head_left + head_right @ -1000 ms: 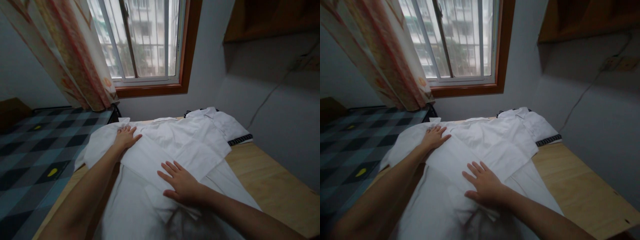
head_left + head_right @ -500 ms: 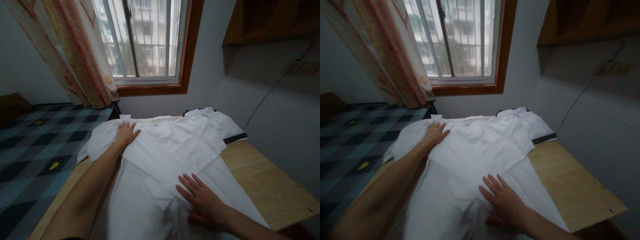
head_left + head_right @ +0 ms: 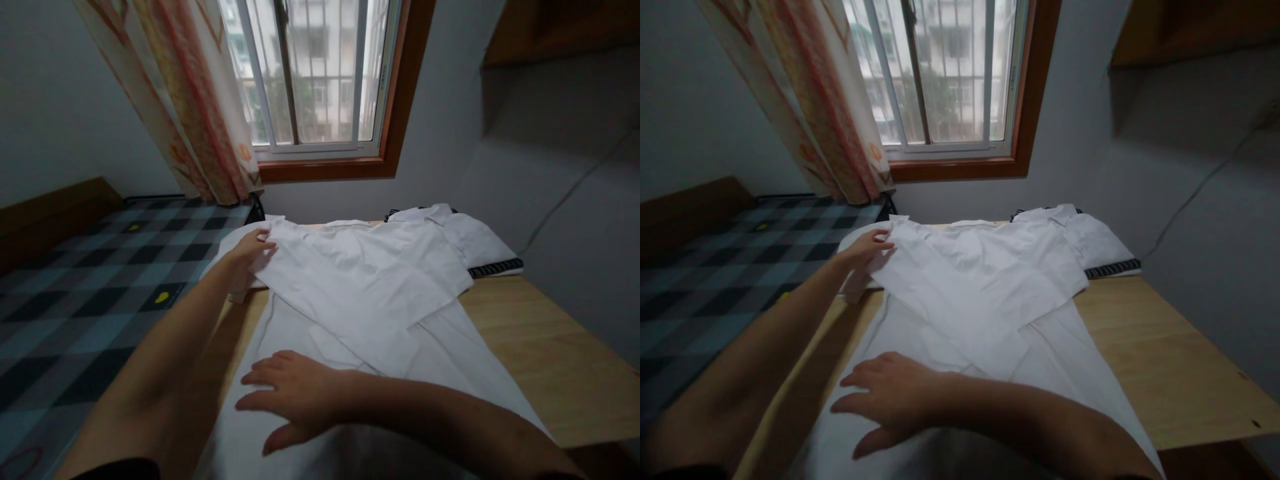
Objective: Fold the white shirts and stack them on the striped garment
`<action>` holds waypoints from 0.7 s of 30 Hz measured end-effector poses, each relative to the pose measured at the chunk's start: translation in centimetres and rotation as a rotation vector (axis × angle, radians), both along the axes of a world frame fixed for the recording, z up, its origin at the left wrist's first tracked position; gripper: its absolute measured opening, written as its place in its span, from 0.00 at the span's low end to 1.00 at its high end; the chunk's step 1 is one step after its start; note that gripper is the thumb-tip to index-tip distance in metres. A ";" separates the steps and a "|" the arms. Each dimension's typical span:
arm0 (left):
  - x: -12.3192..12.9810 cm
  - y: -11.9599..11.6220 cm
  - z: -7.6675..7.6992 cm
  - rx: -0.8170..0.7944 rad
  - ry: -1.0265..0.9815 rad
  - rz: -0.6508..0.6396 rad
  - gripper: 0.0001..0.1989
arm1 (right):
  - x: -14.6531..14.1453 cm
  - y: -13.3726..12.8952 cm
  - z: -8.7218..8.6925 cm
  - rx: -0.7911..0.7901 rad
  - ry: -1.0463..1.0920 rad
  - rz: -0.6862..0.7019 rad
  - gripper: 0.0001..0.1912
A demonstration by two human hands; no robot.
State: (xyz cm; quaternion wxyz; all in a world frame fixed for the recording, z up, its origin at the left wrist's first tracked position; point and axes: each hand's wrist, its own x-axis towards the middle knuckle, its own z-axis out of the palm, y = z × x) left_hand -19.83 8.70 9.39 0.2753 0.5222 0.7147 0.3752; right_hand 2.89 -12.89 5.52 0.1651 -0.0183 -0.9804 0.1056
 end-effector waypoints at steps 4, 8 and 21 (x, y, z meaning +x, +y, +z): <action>-0.2 0.0 -0.3 -0.008 0.080 0.032 0.30 | -4.4 0.4 -0.6 -0.017 -0.037 0.087 0.34; -0.6 0.8 -0.4 -0.028 0.104 -0.073 0.32 | -6.3 1.6 -1.0 0.007 -0.125 0.072 0.34; 1.9 2.9 3.7 -0.169 0.254 -0.171 0.34 | -6.1 0.7 1.0 0.111 -0.273 0.244 0.06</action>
